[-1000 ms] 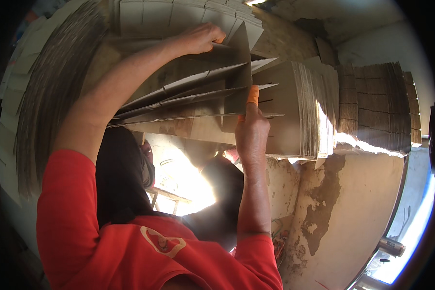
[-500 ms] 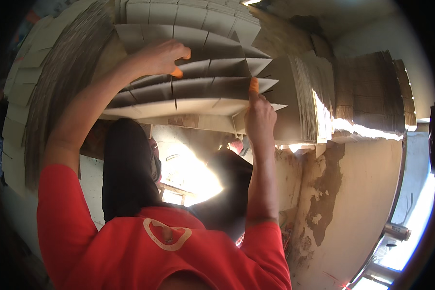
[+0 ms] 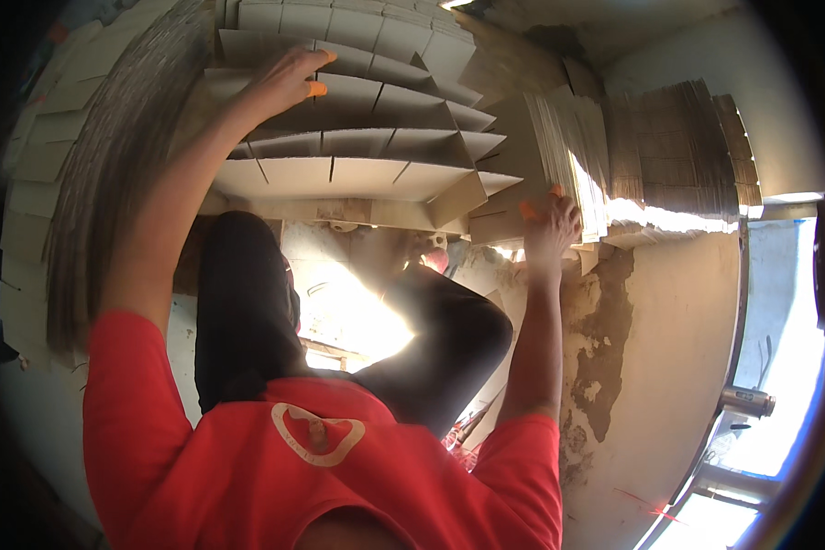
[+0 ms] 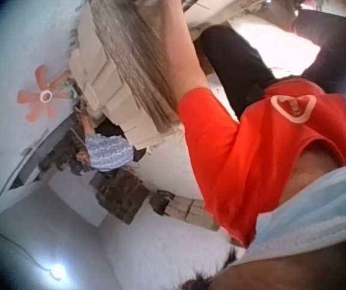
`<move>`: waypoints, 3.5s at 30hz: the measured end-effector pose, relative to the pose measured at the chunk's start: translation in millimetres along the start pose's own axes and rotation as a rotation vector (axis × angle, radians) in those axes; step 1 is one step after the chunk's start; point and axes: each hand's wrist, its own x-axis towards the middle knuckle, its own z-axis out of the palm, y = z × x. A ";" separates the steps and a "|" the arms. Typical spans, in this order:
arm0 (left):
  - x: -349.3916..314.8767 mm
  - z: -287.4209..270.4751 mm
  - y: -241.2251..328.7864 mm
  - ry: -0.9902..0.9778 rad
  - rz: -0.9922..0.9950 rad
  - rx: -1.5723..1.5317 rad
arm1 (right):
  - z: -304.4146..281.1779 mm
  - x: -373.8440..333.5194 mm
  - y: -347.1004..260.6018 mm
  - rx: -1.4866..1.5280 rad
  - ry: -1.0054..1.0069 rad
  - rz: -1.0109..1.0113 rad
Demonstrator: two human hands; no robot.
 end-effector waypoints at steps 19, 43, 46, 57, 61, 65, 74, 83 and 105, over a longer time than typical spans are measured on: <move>-63.7 9.1 44.1 -0.223 0.032 0.099 | 12.5 27.2 43.1 1.223 0.178 0.398; -65.4 2.0 68.3 -0.199 -0.056 -0.127 | -130.6 61.7 -110.4 1.159 -0.101 0.111; -66.1 7.8 64.8 -0.185 -0.058 -0.134 | -121.4 60.1 -114.7 1.180 -0.138 0.090; -61.2 17.3 65.2 -0.166 -0.100 -0.168 | -108.8 66.8 -120.2 1.178 -0.191 0.022; -59.1 14.2 68.3 -0.170 -0.103 -0.165 | -117.3 76.6 -121.3 1.140 -0.242 0.030; -58.1 13.3 70.5 -0.184 -0.131 -0.164 | -109.9 71.6 -124.8 1.153 -0.259 0.029; -56.9 19.5 65.2 -0.175 -0.148 -0.189 | -106.8 88.2 -129.8 1.212 -0.411 -0.097; -52.8 22.4 66.4 -0.183 -0.138 -0.199 | -67.0 65.1 -152.7 1.060 -0.473 -0.100; -53.4 23.6 71.2 -0.177 -0.128 -0.173 | -68.1 58.5 -146.3 0.977 -0.508 -0.333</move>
